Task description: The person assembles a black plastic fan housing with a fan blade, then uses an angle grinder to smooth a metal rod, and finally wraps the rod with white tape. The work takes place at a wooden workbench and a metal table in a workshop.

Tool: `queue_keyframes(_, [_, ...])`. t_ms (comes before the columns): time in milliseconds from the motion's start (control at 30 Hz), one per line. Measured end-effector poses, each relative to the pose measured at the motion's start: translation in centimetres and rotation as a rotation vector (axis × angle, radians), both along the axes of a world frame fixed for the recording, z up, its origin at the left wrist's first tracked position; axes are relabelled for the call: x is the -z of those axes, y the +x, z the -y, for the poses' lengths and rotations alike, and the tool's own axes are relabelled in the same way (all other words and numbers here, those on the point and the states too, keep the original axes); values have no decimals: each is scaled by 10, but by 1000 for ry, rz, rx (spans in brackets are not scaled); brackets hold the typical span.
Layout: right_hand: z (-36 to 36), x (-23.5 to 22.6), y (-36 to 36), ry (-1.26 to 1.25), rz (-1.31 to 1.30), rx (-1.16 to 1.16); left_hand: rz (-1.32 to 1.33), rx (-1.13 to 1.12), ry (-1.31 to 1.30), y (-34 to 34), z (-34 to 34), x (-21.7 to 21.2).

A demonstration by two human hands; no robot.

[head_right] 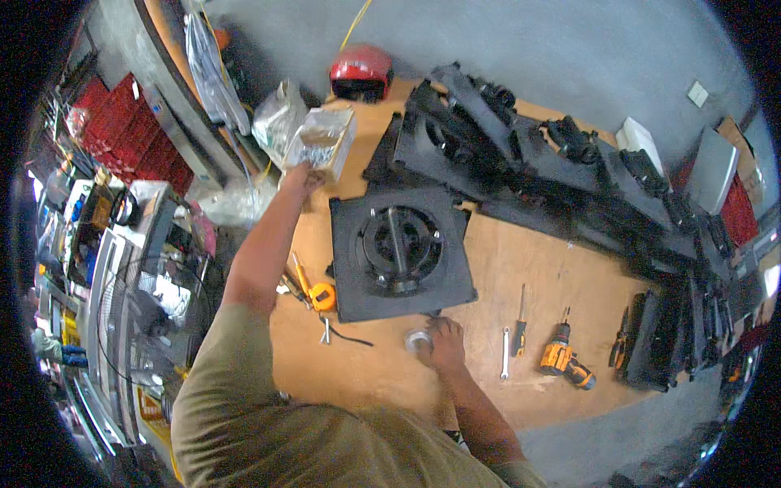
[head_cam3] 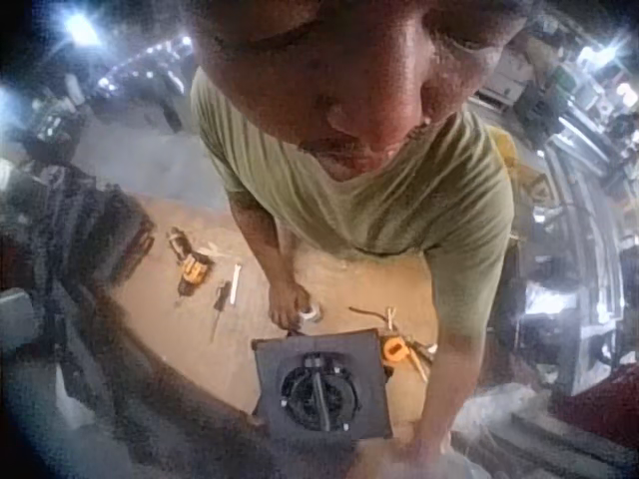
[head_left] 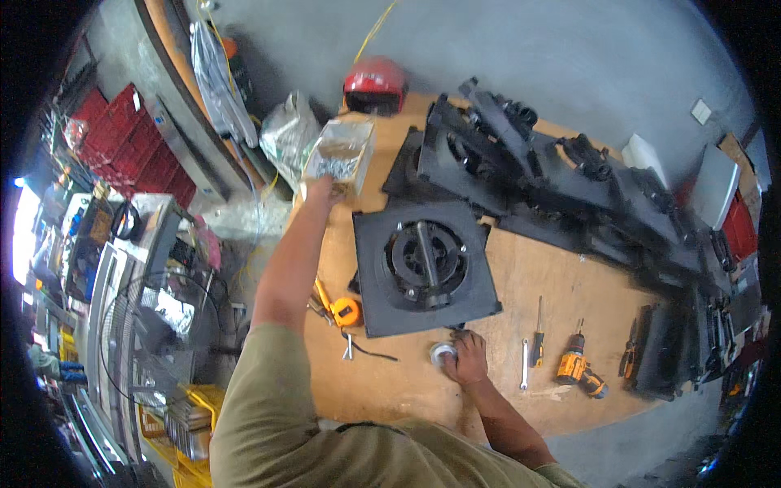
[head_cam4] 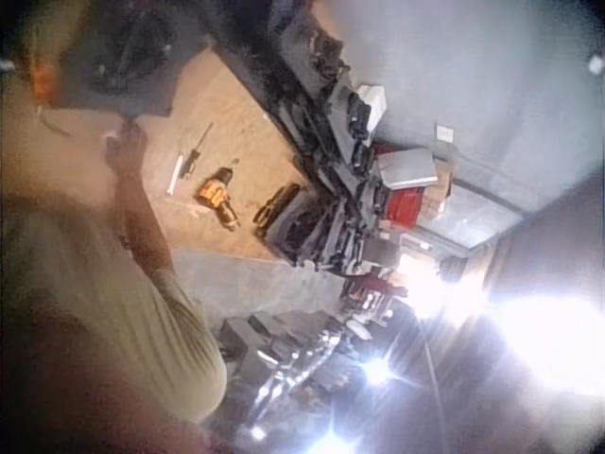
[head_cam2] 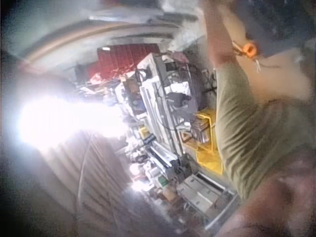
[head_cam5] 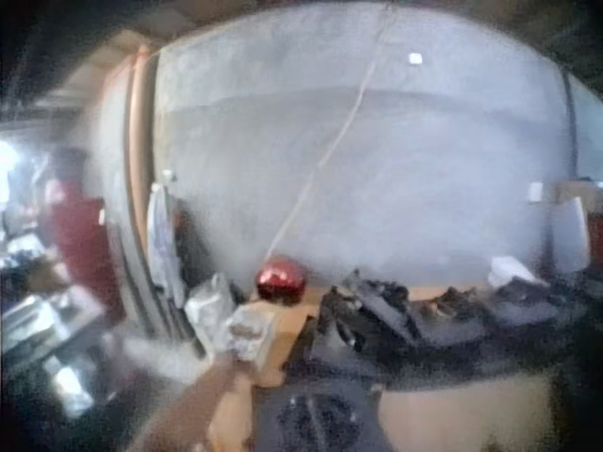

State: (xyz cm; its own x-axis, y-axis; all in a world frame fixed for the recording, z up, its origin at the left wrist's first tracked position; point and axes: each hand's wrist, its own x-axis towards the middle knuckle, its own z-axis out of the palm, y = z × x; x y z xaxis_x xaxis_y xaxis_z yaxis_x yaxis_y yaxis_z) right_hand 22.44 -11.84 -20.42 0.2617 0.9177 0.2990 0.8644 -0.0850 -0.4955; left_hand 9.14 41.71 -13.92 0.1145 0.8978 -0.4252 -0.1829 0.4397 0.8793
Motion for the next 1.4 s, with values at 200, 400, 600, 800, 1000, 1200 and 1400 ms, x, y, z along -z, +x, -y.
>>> queue_keyframes(200, [2, 19, 1, -19, 118, 50, -208, 139, -46, 0, -13, 39])
queue_keyframes(400, [0, 17, 5, -71, 39, -12, -611, 324, 417, -110, 112, 1])
queue_keyframes(600, [-4, 3, -2, -120, 68, 1, -1058, 374, 492, -182, 346, 22])
queue_keyframes(800, [-3, 7, -3, -72, 98, -8, -1142, 496, 481, -167, 393, 44])
queue_keyframes(1000, [0, 14, -2, -79, 124, 27, -1182, 680, 510, -172, 386, 47])
queue_keyframes(1200, [1, 15, -1, -27, 105, 37, -1256, 695, 664, -168, 395, 35])
queue_keyframes(1400, [1, 12, -3, -35, 49, 44, -1221, 709, 599, -167, 390, 47])
